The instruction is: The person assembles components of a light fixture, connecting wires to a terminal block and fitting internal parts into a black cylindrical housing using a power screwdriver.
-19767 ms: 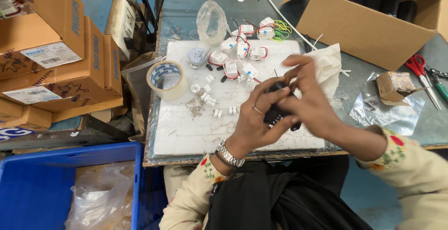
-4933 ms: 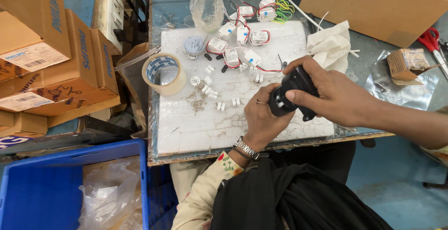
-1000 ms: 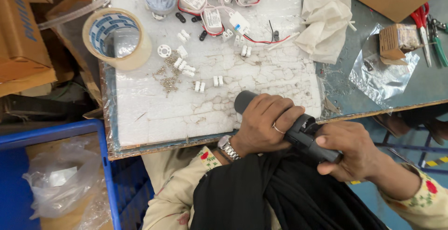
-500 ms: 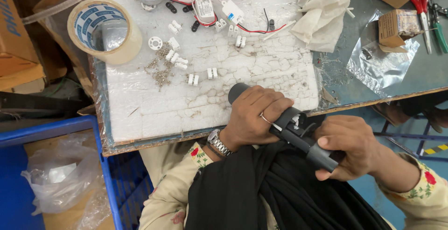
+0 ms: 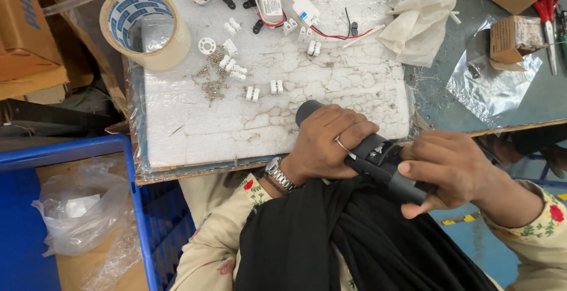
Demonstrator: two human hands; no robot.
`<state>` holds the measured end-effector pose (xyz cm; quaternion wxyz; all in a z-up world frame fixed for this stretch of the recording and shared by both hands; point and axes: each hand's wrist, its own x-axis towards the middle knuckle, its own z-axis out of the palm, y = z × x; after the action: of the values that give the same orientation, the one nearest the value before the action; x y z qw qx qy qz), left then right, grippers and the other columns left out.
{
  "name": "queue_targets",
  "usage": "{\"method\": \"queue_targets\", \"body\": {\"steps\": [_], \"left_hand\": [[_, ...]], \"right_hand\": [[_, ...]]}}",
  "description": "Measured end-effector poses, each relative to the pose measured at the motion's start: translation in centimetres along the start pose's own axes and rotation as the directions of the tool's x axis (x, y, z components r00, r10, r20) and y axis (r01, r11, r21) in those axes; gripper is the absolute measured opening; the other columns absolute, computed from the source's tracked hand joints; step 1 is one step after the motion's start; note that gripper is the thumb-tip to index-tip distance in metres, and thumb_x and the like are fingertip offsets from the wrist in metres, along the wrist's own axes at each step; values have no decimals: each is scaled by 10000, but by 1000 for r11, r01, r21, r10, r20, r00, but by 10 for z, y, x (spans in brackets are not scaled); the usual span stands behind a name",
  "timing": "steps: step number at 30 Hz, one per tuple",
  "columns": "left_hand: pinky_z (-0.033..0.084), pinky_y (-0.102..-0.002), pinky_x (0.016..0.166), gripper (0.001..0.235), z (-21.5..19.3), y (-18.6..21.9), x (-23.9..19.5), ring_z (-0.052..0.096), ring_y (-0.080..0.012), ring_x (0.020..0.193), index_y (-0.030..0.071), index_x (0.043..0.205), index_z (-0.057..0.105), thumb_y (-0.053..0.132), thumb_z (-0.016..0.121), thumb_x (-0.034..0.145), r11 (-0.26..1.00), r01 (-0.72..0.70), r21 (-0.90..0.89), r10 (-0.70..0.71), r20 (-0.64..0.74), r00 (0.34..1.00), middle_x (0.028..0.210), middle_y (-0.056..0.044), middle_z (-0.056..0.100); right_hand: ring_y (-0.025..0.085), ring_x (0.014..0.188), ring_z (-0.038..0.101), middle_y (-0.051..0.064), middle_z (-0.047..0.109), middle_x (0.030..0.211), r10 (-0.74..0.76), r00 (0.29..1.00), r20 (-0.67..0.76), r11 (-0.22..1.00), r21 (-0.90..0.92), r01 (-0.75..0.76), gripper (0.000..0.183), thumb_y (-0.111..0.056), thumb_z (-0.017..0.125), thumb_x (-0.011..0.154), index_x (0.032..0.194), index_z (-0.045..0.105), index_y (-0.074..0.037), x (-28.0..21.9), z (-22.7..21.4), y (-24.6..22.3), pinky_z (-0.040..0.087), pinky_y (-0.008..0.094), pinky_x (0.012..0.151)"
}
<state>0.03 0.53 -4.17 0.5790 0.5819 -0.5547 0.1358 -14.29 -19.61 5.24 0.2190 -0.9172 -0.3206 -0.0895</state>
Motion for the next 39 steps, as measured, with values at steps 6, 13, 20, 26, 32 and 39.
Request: {"method": "queue_targets", "body": {"steps": [6, 13, 20, 26, 32, 39], "left_hand": [[532, -402, 834, 489, -1, 1, 3, 670, -275, 917, 73, 1152, 637, 318, 831, 775, 1000, -9, -10, 9, 15, 1000, 1020, -69, 659], [536, -390, 839, 433, 2, 0, 2, 678, -264, 908, 87, 1124, 651, 273, 823, 772, 999, 36, -28, -37, -5, 999, 1019, -57, 678], [550, -395, 825, 418, 1, -3, 2, 697, -259, 896, 88, 1103, 661, 258, 840, 765, 996, 58, -64, -62, -50, 997, 1001, -52, 693], [558, -391, 808, 418, 4, -4, 2, 702, -269, 904, 83, 1078, 663, 260, 849, 748, 997, 61, -56, -65, -67, 996, 1005, -58, 696], [557, -404, 802, 511, 2, -6, 7, 708, -286, 876, 88, 1088, 643, 345, 892, 724, 985, 161, -59, -164, -61, 985, 985, -59, 706], [579, -393, 809, 590, 5, -12, 10, 723, -275, 889, 87, 1123, 638, 406, 910, 708, 978, 200, -58, -205, -109, 973, 1012, -60, 720]], "right_hand": [[286, 630, 624, 105, 653, 864, -28, 1000, -13, 999, -27, 28, 707, -575, 759, 840, 1247, 458, -82, 2, -3, 0, 507, 396, 547], [303, 670, 654, 117, 661, 875, 34, 999, -38, 999, 9, -34, 636, -558, 676, 892, 1249, 457, -79, 8, 0, 1, 524, 403, 581], [307, 676, 663, 117, 662, 863, 27, 999, -18, 999, -24, -27, 624, -567, 663, 887, 1233, 466, -86, 15, -7, 3, 534, 404, 586], [288, 640, 644, 119, 651, 835, 96, 994, -51, 994, -36, -98, 602, -529, 661, 894, 1227, 481, -61, 12, 0, 10, 498, 398, 557], [314, 719, 686, 129, 682, 926, 235, 968, -87, 969, -62, -241, 550, -499, 639, 919, 1209, 540, -43, 20, -3, 15, 539, 400, 639], [315, 803, 742, 118, 737, 1005, 372, 928, 26, 928, 3, -373, 508, -428, 608, 951, 1285, 580, -47, 43, -20, 15, 577, 378, 695]]}}
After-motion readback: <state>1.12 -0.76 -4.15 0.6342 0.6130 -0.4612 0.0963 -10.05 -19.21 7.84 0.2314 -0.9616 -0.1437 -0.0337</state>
